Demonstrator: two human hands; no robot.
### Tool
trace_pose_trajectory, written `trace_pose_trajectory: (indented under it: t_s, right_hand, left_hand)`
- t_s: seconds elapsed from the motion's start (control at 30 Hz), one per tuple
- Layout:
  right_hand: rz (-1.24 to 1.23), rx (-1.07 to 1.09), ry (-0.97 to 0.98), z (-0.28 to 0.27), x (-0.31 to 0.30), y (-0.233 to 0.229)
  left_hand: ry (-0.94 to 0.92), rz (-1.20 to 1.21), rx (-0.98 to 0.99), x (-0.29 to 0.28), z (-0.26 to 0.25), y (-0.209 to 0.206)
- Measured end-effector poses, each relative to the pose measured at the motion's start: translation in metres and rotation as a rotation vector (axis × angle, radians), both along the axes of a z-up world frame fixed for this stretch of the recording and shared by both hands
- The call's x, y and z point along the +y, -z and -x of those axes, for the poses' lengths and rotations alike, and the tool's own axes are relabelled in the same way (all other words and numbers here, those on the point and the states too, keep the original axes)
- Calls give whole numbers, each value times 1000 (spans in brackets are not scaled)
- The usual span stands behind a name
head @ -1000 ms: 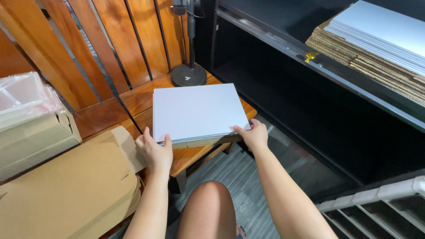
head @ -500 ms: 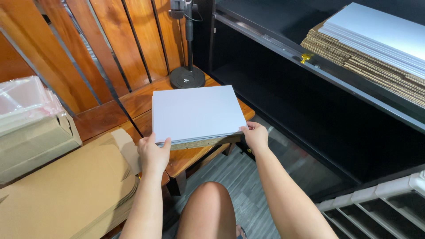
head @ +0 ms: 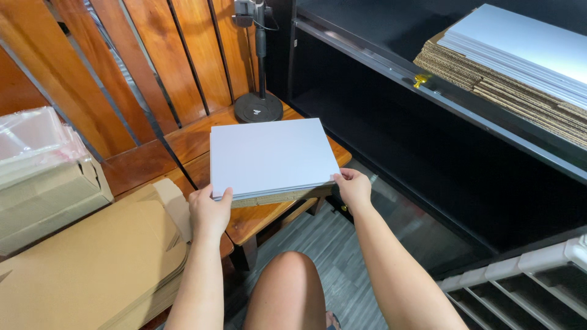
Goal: The person repeatedly picks up stacks of white paper from a wooden chair and places them onto a black shelf. The person handles the paper by hand, moving it between the chair and the shelf multiple times.
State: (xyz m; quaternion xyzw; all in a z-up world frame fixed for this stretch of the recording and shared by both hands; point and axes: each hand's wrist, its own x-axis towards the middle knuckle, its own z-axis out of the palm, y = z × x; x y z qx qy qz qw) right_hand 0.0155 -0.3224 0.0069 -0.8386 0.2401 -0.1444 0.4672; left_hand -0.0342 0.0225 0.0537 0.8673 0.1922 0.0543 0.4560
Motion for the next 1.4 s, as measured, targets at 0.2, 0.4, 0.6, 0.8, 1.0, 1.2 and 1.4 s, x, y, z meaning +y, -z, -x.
trace_pose_trajectory:
  t_s: [0.2, 0.4, 0.6, 0.8, 1.0, 1.2, 1.4]
  right_hand:
    - [34, 37, 6, -5, -1, -1]
    - [-7, 32, 36, -1, 4, -18]
    - [-360, -74, 61, 14, 20, -46]
    - [-651, -84, 29, 11, 28, -52]
    - [-755, -64, -17, -7, 11, -26]
    - [-732, -105, -46, -9, 14, -26]
    - [-741, -147, -84, -8, 10, -33]
  left_hand:
    - [-2, 116, -15, 0, 5, -19]
    - [-54, 279, -98, 1, 0, -14]
    - [-69, 420, -184, -3, 4, -29]
    - [-100, 612, -172, -5, -6, -23]
    - [-88, 615, -169, -6, -4, -32]
    - [-91, 615, -180, -5, -2, -35]
    - [-98, 684, -258, -2, 4, -34]
